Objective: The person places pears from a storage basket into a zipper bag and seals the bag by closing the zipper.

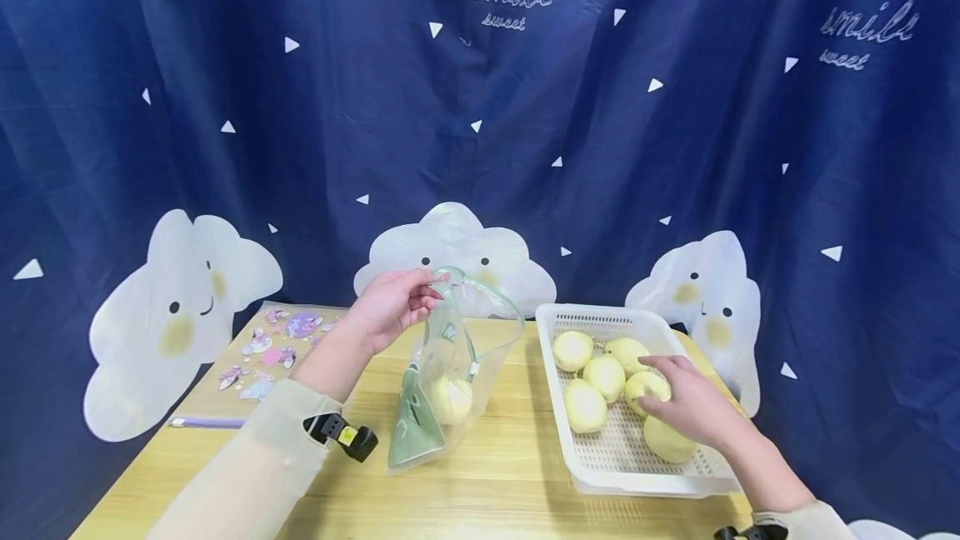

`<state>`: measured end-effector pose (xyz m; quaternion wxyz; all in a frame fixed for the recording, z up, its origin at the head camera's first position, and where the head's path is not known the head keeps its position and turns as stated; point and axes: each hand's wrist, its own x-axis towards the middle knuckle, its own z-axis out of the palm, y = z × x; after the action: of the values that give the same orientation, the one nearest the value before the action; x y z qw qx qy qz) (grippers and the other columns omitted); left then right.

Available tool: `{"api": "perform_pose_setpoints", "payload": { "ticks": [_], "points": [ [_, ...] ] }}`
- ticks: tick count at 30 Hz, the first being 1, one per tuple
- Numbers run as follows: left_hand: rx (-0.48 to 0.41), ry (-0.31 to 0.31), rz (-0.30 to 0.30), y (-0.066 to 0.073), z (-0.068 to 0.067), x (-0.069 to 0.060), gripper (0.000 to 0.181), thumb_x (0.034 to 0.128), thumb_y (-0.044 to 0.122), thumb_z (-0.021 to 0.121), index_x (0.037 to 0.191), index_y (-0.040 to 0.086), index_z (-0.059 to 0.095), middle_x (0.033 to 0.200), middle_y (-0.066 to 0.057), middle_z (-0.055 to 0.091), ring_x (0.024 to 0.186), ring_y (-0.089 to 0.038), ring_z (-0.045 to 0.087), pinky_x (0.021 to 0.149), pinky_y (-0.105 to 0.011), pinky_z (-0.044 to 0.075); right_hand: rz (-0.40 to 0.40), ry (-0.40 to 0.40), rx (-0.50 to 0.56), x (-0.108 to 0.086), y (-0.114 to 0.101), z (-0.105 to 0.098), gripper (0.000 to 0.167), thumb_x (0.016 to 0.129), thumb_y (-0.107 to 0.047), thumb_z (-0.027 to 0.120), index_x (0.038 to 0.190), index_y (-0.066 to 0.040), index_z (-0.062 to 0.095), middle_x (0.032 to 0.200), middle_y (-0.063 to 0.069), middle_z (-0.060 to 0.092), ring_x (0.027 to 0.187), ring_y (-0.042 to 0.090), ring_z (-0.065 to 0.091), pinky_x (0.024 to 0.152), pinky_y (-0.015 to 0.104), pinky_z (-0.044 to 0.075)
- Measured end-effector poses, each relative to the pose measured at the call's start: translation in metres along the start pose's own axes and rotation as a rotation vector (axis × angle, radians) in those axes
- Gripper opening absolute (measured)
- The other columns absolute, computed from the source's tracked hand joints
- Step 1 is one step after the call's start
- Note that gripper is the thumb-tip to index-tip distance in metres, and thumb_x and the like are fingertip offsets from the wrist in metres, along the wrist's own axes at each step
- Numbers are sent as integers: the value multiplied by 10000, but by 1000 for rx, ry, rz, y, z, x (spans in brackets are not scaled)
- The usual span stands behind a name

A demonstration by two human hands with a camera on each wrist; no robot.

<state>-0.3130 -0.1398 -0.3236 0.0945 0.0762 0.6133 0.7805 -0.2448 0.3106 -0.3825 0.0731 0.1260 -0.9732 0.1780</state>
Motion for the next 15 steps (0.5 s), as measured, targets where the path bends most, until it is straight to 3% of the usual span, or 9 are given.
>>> {"api": "perform_pose_setpoints", "payload": {
  "ticks": [6, 13, 15],
  "points": [
    [-11, 5, 4, -2, -1, 0, 338, 1140, 134, 510, 1343, -101, 641, 765, 43, 702, 654, -3, 620, 624, -96, 536, 25, -172, -33, -6, 17, 5, 582, 859, -218, 854, 1352, 39, 682, 1312, 315, 662, 1165, 434, 681, 977, 602, 588],
    [-14, 15, -1, -2, 0, -1, 232, 1143, 142, 523, 1158, 26, 723, 780, 31, 701, 665, -16, 628, 640, -103, 550, 26, -220, -46, -10, 27, 10, 533, 783, -173, 867, 1274, -12, 737, 1186, 171, 724, 1112, 329, 659, 925, 471, 572],
    [-13, 18, -1, -2, -1, -1, 240, 1145, 142, 519, 1179, 4, 711, 781, 29, 700, 663, -17, 625, 638, -101, 549, 26, -233, -37, -11, 29, 12, 538, 758, -150, 858, 1266, -16, 741, 1161, 147, 721, 1080, 294, 634, 893, 425, 556]
  ]
}}
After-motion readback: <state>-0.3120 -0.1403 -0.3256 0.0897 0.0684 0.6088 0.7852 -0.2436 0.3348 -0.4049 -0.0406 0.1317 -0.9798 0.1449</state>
